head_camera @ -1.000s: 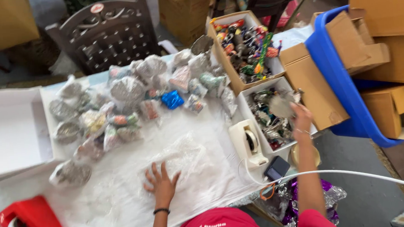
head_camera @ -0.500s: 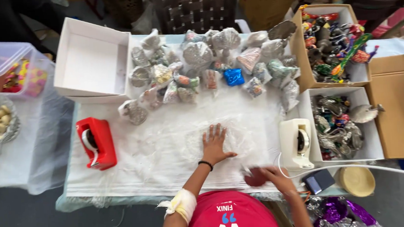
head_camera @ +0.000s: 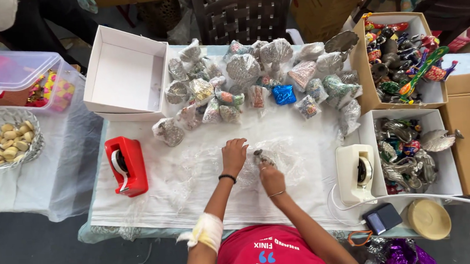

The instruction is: The person wraps small, colorful items in clear plastic wrap on a table covered with a white cloth. They use a red tape dispenser to seal the plastic around each item and place the finished packages in a pile. The person also handles a roll of clear tape and a pair of scissors during the process.

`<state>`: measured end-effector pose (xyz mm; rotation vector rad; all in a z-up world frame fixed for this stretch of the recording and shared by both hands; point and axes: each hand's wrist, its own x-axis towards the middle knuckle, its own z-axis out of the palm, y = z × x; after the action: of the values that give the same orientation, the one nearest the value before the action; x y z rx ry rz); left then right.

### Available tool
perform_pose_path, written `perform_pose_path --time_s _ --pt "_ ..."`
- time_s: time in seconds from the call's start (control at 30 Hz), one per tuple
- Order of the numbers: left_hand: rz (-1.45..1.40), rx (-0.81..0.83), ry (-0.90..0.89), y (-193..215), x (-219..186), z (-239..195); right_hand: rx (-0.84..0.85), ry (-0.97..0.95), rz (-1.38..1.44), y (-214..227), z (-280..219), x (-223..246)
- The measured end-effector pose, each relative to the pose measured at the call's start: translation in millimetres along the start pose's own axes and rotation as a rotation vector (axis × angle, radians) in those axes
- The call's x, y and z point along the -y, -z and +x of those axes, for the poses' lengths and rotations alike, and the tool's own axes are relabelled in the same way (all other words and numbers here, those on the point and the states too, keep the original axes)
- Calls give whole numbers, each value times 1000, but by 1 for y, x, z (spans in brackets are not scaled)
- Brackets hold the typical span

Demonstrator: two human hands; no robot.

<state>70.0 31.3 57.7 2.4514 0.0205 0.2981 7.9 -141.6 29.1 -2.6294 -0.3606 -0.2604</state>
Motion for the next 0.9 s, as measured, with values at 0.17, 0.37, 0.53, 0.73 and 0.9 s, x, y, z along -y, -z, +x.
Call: perform_pose_path --time_s 0.17,0.37,0.53,0.73,0.9 --pt "342 515 73 -10 -22 35 -15 134 -47 -9 -16 7" --pt "52 382 41 -61 40 57 -38 50 119 18 -6 11" --pt "90 364 -13 -22 5 62 -2 -132 195 46 18 12" --pt "363 82 -237 4 -8 -18 -72 -228 248 55 34 16" --pt "372 170 -130 10 5 -75 32 -148 105 15 41 26"
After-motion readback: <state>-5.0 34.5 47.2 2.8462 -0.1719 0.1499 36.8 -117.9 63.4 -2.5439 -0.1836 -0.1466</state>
